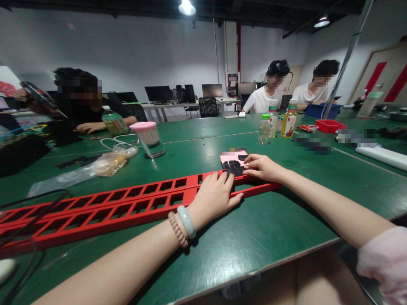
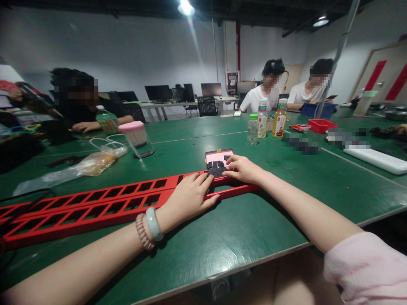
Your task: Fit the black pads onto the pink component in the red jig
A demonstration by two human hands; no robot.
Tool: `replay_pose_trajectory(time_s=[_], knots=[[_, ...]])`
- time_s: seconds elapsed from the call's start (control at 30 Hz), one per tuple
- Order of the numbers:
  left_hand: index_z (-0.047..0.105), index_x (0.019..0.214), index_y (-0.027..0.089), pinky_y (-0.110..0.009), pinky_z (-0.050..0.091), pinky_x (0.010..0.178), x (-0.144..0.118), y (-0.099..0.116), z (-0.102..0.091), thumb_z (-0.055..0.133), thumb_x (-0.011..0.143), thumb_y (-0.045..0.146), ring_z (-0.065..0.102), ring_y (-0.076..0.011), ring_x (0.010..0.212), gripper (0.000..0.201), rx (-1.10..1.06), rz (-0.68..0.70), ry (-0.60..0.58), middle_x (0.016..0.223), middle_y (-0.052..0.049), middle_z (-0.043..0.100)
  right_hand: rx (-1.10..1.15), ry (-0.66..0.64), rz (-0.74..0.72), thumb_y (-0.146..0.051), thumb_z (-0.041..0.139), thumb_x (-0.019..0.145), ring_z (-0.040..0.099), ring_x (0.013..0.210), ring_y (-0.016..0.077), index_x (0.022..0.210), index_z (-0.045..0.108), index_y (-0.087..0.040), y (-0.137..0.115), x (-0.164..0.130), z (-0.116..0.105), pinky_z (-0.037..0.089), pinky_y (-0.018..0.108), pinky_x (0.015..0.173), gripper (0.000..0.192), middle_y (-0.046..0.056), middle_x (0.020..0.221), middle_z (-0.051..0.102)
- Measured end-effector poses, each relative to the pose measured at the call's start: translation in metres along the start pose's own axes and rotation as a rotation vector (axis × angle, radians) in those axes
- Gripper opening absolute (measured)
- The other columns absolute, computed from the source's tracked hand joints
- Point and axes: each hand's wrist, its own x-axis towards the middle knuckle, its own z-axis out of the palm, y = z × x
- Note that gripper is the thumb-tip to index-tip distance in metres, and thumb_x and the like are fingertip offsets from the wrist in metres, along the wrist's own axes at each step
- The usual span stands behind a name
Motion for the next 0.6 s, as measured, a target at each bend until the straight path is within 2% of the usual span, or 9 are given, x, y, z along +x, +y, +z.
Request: replay_pose_trajectory(time_s=[0.23, 0.37, 0.6], knots=[[0.05, 0.113, 0.011, -0.041, 0.04, 0.084, 0.0, 0.0, 0.001, 0.034, 0.085, 0.055, 0.05, -0.0286, 0.098, 0.055, 0.007, 0.006, -0.007, 0.105, -0.015, 0.056, -0.099, -0.015, -0.014, -0.032, 0.05, 0.084, 0.057, 0.076, 0.0147, 0.07, 0.07, -0.016, -0.002, 0.002, -0.004, 0.044, 0.028, 0.073, 0.029, 0.007, 0.08, 0.062], [0.05, 0.115, 0.01, -0.041, 0.04, 0.085, -0.001, -0.001, 0.001, 0.033, 0.086, 0.055, 0.05, -0.0288, 0.1, 0.055, 0.003, 0.009, -0.002, 0.106, -0.015, 0.056, -0.14, 0.025, -0.012, -0.027, 0.05, 0.083, 0.057, 0.078, 0.016, 0.072, 0.07, -0.017, -0.002, 0.001, -0.003, 0.042, 0.028, 0.076, 0.025, 0.006, 0.081, 0.066], [0.05, 0.113, 0.011, -0.041, 0.039, 0.086, -0.002, -0.001, 0.0, 0.034, 0.086, 0.054, 0.049, -0.0286, 0.103, 0.053, -0.006, 0.007, 0.003, 0.108, -0.015, 0.056, -0.209, 0.315, 0.244, -0.025, 0.048, 0.082, 0.056, 0.085, 0.0189, 0.084, 0.068, -0.017, 0.015, 0.002, -0.003, 0.04, 0.031, 0.081, 0.022, 0.007, 0.088, 0.067]])
